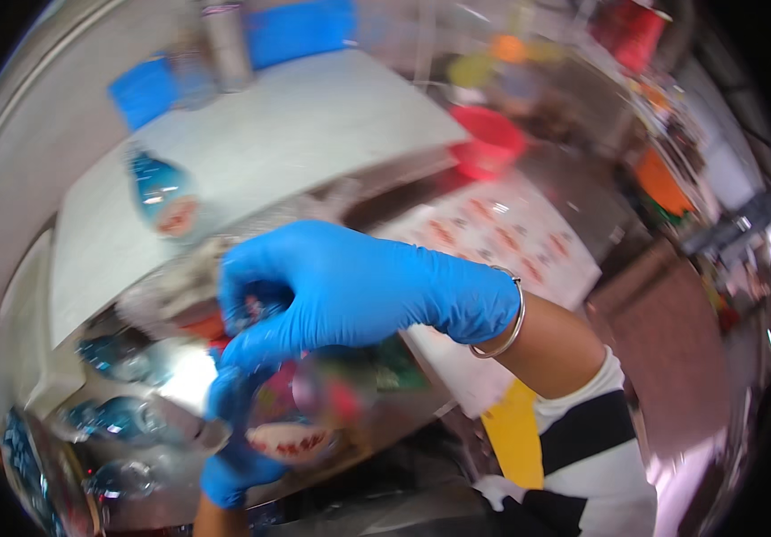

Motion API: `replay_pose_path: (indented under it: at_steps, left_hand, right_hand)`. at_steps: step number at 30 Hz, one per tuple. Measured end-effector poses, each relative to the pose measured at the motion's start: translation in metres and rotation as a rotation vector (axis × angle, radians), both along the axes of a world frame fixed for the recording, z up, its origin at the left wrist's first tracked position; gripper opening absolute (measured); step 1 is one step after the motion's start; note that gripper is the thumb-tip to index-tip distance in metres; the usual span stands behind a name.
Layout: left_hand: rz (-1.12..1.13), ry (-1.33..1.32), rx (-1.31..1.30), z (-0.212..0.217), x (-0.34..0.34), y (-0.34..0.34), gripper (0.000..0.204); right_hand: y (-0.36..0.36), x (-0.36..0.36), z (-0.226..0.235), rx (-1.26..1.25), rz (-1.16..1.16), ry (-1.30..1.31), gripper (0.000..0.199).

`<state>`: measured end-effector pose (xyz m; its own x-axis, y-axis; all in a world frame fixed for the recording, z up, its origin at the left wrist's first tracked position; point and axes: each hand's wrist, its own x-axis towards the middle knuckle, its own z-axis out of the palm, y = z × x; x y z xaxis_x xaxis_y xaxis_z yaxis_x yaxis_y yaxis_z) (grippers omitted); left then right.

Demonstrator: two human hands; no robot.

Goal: The person applies circular red labels to clear glass bottles filled with a blue liquid. They use a green sponge to smooth the labels onto the bottle surfaces and place the finished bottles on a metal counter. The person also rinses empty bottles in a metal bowl of water before labeling them.

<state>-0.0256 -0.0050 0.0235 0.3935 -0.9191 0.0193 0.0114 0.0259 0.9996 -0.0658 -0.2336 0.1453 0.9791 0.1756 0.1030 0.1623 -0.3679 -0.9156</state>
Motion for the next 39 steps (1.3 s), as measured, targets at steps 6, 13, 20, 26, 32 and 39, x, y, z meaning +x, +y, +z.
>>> replay_pose_path:
  at_steps: [6,13,20,26,32,39]
  left_hand:
    - [0.142,-1.138,-0.17,0.028,-0.048,-0.055,0.09]
    - [0.332,-1.18,-0.032,0.025,-0.034,-0.048,0.057]
    - [0.315,-1.365,-0.047,0.029,-0.062,-0.053,0.053]
    - [0.254,-1.52,0.127,0.023,-0.052,-0.032,0.067]
    - [0.318,-1.394,0.163,0.044,-0.067,-0.032,0.058]
    - [0.242,-1.397,-0.154,0.029,-0.063,-0.06,0.049]
  right_hand:
    - [-0.03,-0.205,0.022,-0.139,-0.431,-0.175,0.019]
    - [-0.018,-0.447,-0.117,-0.232,-1.421,0.24,0.018]
    - [0.064,-0.622,-0.342,-0.339,-2.074,0.739,0.023]
    - [0.047,-0.714,-0.418,-0.477,-2.488,0.643,0.022]
    - [-0.015,-0.633,-0.383,0.765,-2.233,0.053,0.016]
    - [-0.047,-0.547,-0.27,0.537,-2.028,-0.088,0.012]
